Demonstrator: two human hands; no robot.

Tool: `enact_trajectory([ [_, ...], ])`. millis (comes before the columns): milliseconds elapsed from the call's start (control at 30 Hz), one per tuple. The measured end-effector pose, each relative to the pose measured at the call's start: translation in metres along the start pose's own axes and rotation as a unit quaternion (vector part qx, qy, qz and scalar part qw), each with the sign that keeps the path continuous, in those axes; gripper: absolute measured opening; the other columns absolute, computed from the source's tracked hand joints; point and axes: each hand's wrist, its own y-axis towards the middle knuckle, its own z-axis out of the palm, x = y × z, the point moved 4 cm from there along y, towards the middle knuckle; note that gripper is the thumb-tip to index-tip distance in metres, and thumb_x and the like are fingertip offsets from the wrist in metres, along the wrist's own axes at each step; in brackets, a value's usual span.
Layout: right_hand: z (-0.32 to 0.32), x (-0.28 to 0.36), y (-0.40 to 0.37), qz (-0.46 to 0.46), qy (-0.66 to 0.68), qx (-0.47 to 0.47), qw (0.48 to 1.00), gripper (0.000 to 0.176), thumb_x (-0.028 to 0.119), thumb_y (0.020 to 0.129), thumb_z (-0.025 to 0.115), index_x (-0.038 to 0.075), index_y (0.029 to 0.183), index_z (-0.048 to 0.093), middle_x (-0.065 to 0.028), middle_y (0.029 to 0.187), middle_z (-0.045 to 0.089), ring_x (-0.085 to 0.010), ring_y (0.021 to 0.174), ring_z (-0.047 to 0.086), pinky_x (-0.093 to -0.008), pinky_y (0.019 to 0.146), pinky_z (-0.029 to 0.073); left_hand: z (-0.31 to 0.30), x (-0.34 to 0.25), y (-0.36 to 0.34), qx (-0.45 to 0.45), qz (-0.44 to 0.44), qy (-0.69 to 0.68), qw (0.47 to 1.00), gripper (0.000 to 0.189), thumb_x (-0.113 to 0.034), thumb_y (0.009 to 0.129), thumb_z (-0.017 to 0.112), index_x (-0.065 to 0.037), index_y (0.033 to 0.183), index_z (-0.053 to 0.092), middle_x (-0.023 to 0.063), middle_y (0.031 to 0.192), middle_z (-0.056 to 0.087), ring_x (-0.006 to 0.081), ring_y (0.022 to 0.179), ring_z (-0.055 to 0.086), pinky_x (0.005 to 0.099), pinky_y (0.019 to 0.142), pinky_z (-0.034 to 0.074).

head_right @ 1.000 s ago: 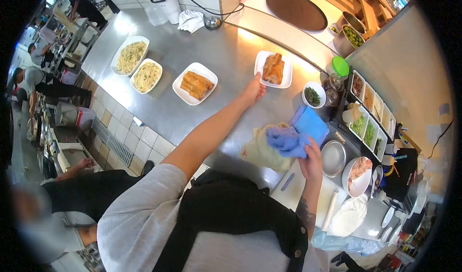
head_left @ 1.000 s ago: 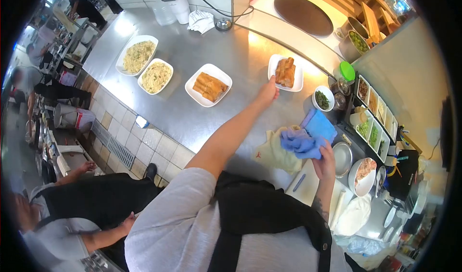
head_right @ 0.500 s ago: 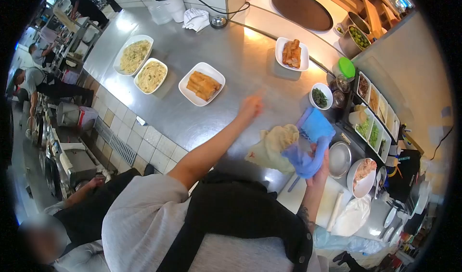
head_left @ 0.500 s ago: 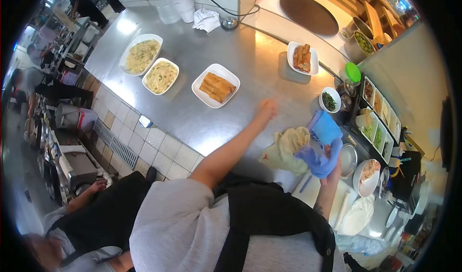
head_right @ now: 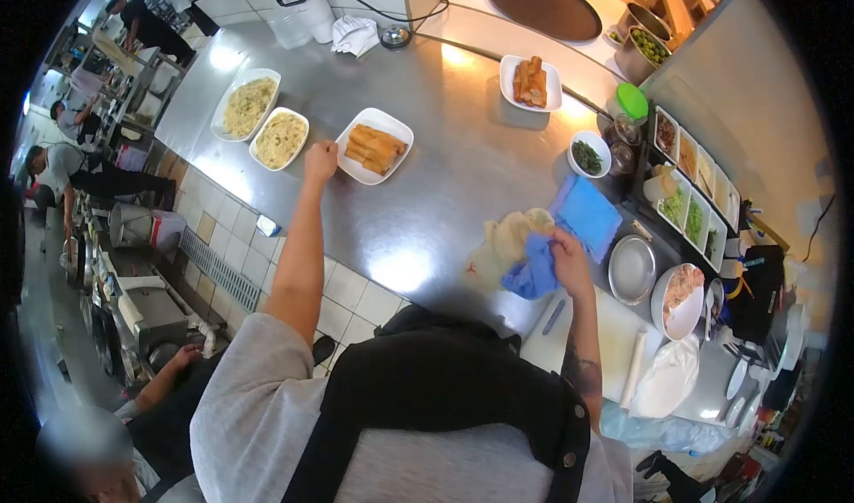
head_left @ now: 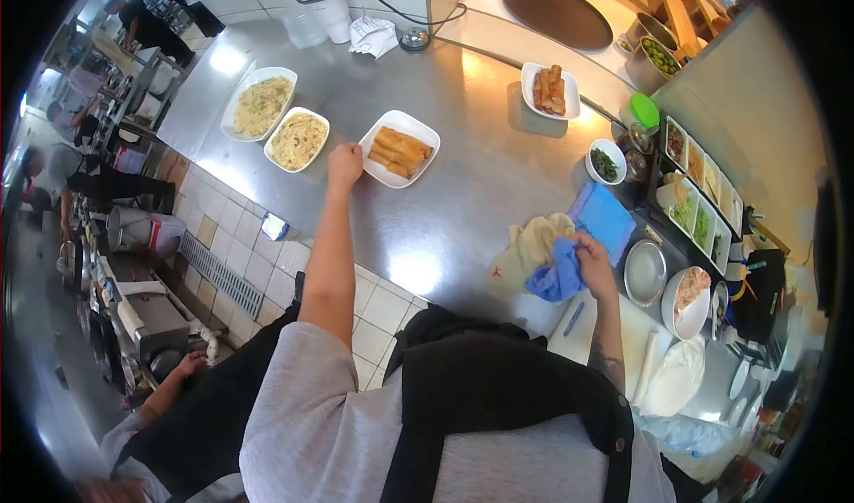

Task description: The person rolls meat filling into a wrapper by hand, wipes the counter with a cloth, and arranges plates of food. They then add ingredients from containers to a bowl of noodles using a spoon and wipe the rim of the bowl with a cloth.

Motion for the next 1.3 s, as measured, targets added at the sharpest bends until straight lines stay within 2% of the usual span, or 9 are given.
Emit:
enact_trajectory([
  [100, -0.003, 0.002, 0.0, -0.018, 0.033, -0.055, 0.998, 0.017, 0.003, 0.081, 0.054, 0.002, 0.097, 0.059, -0.0071, 0.094, 0.056, -0.0183, 0.086, 0.054, -0.0286, 0.078, 0.044, 0.003, 0.002, -0.023, -0.008, -0.033, -0.011, 0.999, 0.025, -0.022, 0.081, 0.054, -0.001, 0.086, 0.067, 0.0259, 0.083, 0.061, 0.0418, 0.081, 0.06, 0.0466, 0.074, 0.047],
  [167, -0.002, 0.034, -0.013, -0.038, -0.153, -0.163, 0.974, 0.025, 0.004, 0.074, 0.063, 0.001, 0.098, 0.059, -0.0119, 0.097, 0.054, -0.0242, 0.09, 0.054, -0.032, 0.081, 0.044, 0.005, -0.001, -0.053, -0.022, -0.051, -0.027, 0.998, 0.025, -0.023, 0.081, 0.054, -0.001, 0.085, 0.068, 0.0249, 0.081, 0.062, 0.0412, 0.08, 0.061, 0.0459, 0.072, 0.048],
  [367, -0.009, 0.017, -0.018, -0.1, -0.264, -0.203, 0.938, 0.028, 0.005, 0.074, 0.066, -0.003, 0.099, 0.058, -0.0132, 0.098, 0.054, -0.0284, 0.093, 0.054, -0.0341, 0.082, 0.044, 0.029, -0.029, -0.158, -0.076, -0.207, -0.133, 0.966, 0.022, -0.017, 0.076, 0.06, 0.003, 0.068, 0.062, 0.0178, 0.063, 0.061, 0.0285, 0.058, 0.061, 0.0403, 0.059, 0.047],
  [467, -0.003, 0.033, -0.017, -0.11, -0.209, -0.191, 0.953, 0.025, 0.007, 0.08, 0.061, -0.004, 0.103, 0.057, -0.0145, 0.097, 0.054, -0.0289, 0.095, 0.054, -0.0338, 0.083, 0.043, 0.05, -0.028, -0.199, -0.099, -0.301, -0.302, 0.899, 0.019, -0.014, 0.075, 0.062, 0.002, 0.065, 0.057, 0.0117, 0.06, 0.06, 0.0193, 0.053, 0.057, 0.0336, 0.053, 0.046],
  [533, 0.009, 0.049, -0.011, -0.123, -0.162, -0.145, 0.968, 0.025, 0.007, 0.082, 0.058, -0.004, 0.105, 0.057, -0.0158, 0.098, 0.055, -0.0293, 0.097, 0.053, -0.0336, 0.085, 0.042, 0.053, -0.041, -0.219, -0.039, -0.336, -0.43, 0.837, 0.013, -0.012, 0.078, 0.061, -0.001, 0.072, 0.059, 0.0092, 0.067, 0.064, 0.0135, 0.051, 0.057, 0.024, 0.041, 0.039],
  [700, 0.054, 0.077, 0.017, -0.175, -0.163, -0.009, 0.971, 0.024, 0.008, 0.085, 0.054, -0.003, 0.107, 0.057, -0.0195, 0.101, 0.057, -0.0314, 0.101, 0.052, -0.0345, 0.088, 0.04, 0.07, -0.056, -0.255, 0.096, -0.403, -0.514, 0.752, 0.018, -0.015, 0.081, 0.06, -0.002, 0.09, 0.051, 0.0107, 0.08, 0.065, 0.0131, 0.057, 0.057, 0.0237, 0.044, 0.04],
  [900, 0.131, 0.136, 0.033, -0.234, -0.201, 0.106, 0.945, 0.027, 0.009, 0.078, 0.061, 0.005, 0.105, 0.06, -0.017, 0.09, 0.057, -0.0315, 0.088, 0.057, -0.038, 0.079, 0.046, 0.071, -0.054, -0.262, 0.177, -0.45, -0.548, 0.683, 0.032, -0.033, 0.087, 0.046, -0.003, 0.091, 0.053, 0.0113, 0.079, 0.065, 0.0138, 0.055, 0.052, 0.027, 0.049, 0.04],
  [1000, 0.158, 0.129, 0.049, -0.274, -0.284, 0.094, 0.914, 0.023, 0.01, 0.074, 0.064, 0.008, 0.097, 0.062, -0.0143, 0.084, 0.057, -0.0281, 0.084, 0.059, -0.0388, 0.072, 0.048, 0.078, -0.049, -0.26, 0.251, -0.435, -0.51, 0.698, 0.039, -0.038, 0.087, 0.041, -0.002, 0.087, 0.056, 0.0109, 0.077, 0.065, 0.0136, 0.052, 0.049, 0.0281, 0.049, 0.038],
  [1300, 0.199, 0.102, 0.057, -0.365, -0.468, 0.082, 0.801, 0.01, 0.01, 0.073, 0.06, 0.003, 0.079, 0.065, -0.0093, 0.09, 0.055, -0.0268, 0.085, 0.055, -0.037, 0.067, 0.049, 0.082, -0.063, -0.255, 0.193, -0.429, -0.546, 0.693, 0.039, -0.028, 0.089, 0.035, 0.001, 0.078, 0.058, 0.009, 0.066, 0.059, 0.0125, 0.049, 0.044, 0.027, 0.044, 0.038],
])
